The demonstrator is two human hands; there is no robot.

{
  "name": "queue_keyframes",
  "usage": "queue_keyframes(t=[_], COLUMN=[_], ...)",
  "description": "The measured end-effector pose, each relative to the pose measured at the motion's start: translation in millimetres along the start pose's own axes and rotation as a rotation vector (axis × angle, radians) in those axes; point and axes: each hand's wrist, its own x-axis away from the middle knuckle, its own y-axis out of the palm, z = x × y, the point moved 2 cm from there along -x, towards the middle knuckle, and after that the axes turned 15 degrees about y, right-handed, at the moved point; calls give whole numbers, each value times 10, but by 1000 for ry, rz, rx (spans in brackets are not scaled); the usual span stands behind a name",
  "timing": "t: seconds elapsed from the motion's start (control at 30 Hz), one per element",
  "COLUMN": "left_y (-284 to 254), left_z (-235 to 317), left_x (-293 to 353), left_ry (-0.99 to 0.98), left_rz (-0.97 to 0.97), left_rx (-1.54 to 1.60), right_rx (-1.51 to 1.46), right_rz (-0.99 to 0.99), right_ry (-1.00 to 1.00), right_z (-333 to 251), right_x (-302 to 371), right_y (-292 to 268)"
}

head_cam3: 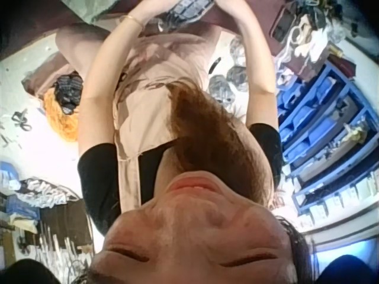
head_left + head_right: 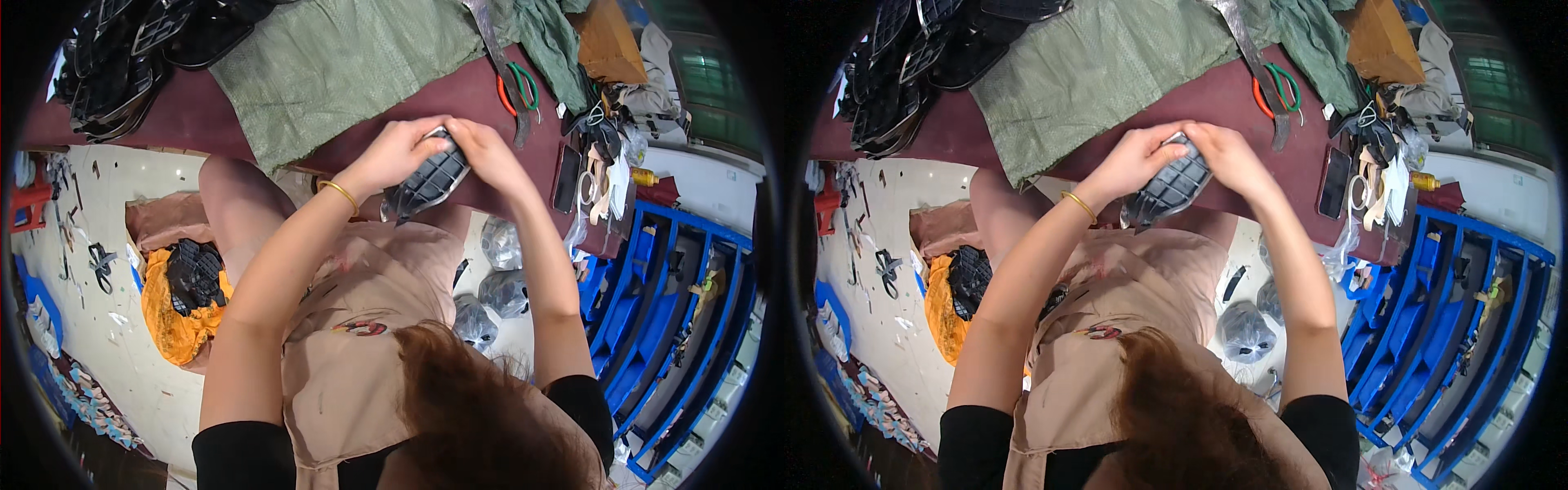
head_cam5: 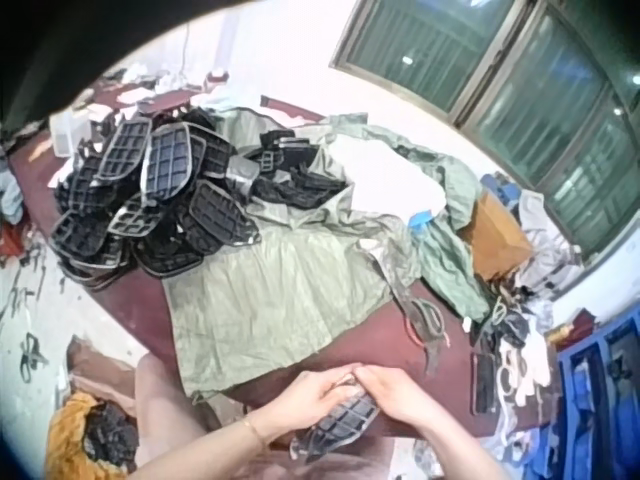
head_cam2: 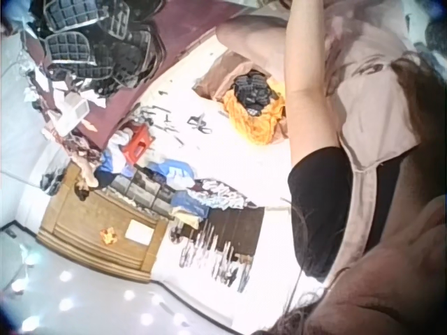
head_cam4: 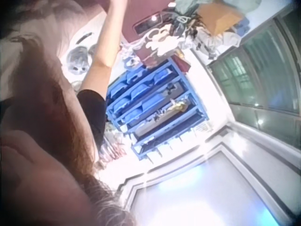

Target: Assembling components of a shoe by hand, specifically attaching straps and padding to a black plastic molded sole piece.

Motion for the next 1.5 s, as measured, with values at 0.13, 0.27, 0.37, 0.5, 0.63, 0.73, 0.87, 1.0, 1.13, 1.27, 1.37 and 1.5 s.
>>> queue_keyframes(t=[0.13, 0.27, 0.37, 0.5, 0.63, 0.73, 0.87, 1.0, 1.13, 1.27, 1.37, 1.5], left_y=[-16, -38, 8, 21, 62, 204, 330, 189, -47, 98, 263, -149], left_z=[73, -97, 1, -51, 34, 259, 412, 557, 780, 762, 570, 568], left_x=[-15, 36, 20, -9, -7, 73, 421, 487, 320, 245, 546, 410], left_ry=[-40, -39, -53, -15, -57, 98, -171, -574, 35, 33, 336, 187], left_rz=[16, 176, 233, 291, 400, 490, 223, 187, 417, 272, -13, 464], left_rx=[-76, -57, -122, -252, -292, -350, -365, 120, -678, -973, -878, -465], right_rx=[719, 94, -680, -285, -716, -638, -492, -390, -574, -1111, -1245, -1297], right_rz=[375, -79, 49, 624, 455, 553, 832, 860, 535, 304, 40, -187], right_ry=[-247, -21, 18, -101, -123, -170, -318, -363, -344, -431, -273, -166], right_z=[23, 127, 293, 377, 191, 138, -157, -243, -301, -544, -474, -386], right_x=[-23, 5, 153, 40, 174, 196, 291, 258, 78, 114, 83, 183], right_y=[97, 99, 206, 382, 556, 519, 298, 401, 368, 445, 203, 162])
